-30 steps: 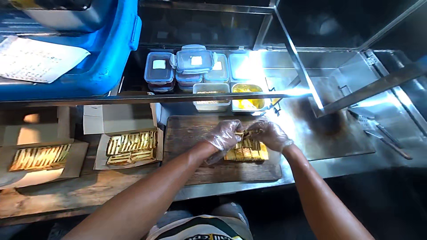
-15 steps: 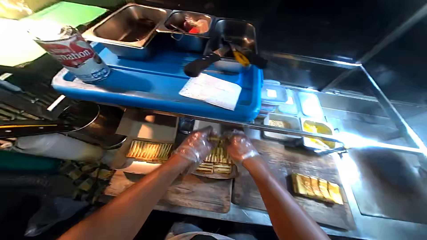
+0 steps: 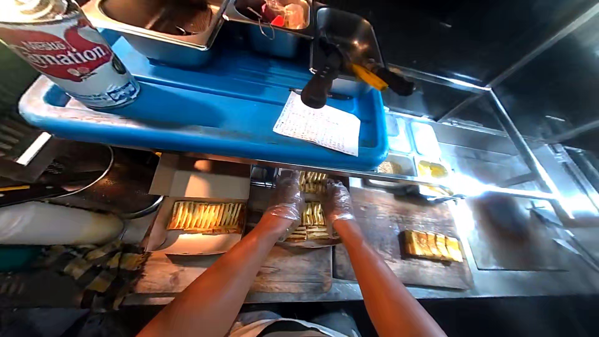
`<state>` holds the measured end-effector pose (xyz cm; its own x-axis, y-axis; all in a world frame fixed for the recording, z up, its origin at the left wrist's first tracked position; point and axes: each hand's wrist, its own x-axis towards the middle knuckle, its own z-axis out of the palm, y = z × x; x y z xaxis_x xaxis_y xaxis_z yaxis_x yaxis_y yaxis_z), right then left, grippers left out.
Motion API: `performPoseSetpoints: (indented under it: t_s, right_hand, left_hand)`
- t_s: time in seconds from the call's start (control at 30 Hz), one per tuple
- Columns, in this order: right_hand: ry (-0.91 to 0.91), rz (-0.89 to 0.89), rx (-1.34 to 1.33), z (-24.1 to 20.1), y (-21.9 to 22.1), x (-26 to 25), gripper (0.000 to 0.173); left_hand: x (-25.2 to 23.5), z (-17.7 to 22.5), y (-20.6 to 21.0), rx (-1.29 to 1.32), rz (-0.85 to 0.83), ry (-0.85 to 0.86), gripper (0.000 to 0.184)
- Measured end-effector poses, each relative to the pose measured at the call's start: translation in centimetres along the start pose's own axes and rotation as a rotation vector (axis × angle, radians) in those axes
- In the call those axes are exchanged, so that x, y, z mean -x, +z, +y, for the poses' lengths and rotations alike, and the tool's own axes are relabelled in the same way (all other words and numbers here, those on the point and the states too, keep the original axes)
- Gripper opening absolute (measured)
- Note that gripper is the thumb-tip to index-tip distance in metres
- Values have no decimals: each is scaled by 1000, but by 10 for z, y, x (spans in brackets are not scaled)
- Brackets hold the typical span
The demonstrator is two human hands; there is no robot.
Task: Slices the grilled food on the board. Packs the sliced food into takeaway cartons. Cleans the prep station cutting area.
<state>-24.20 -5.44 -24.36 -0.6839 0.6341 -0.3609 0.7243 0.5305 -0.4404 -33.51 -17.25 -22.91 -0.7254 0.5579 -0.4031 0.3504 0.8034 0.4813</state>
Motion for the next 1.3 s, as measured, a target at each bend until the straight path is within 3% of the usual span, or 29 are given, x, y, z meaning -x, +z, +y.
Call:
performPoseSetpoints:
  t_s: [0.13, 0.23, 0.33, 0.43, 0.5, 0.6, 0.67, 0.73, 0.83, 1.0, 1.13, 1.23, 1.3]
  right_hand:
    - [-67, 18, 19, -1, 2, 10, 39]
    - [-146, 81, -57, 11, -2, 26, 50]
    - [-320, 240, -128, 59, -22, 60, 45]
    - [-291, 318, -18, 171, -63, 93, 33]
    - [-46, 312, 34, 270, -109, 109, 31]
    - [265, 163, 86, 402, -179, 107, 36]
    - [304, -46, 6, 461, -195, 93, 47]
    - [226, -218, -40, 480, -191, 78, 63]
    - [73, -252, -82, 488, -175, 78, 65]
    - [138, -33, -303, 490, -156, 102, 56]
    - [276, 95, -695, 506, -143, 108, 56]
    - [293, 247, -1170, 510, -140, 117, 51]
    - [225, 275, -1368, 498, -142, 124, 41]
  left_hand:
    - [5, 5, 6, 24, 48, 18, 58]
    - [27, -8, 8, 32, 94, 92, 63]
    - [67, -8, 2, 28, 155, 142, 57]
    - [107, -7, 22, 157, 216, 292, 42]
    - [130, 19, 53, 279, 181, 326, 36]
    - [134, 98, 112, 331, 0, 336, 32]
    - [116, 166, 150, 263, -217, 257, 38]
    - [91, 226, 194, 168, -366, 146, 58]
    - [65, 273, 247, -71, -449, 87, 91]
    - [74, 287, 264, -149, -398, 20, 71]
    - [74, 265, 272, 125, -351, -62, 65]
    - [77, 235, 274, 550, -278, -119, 65]
    - [94, 219, 253, 838, -252, -113, 59]
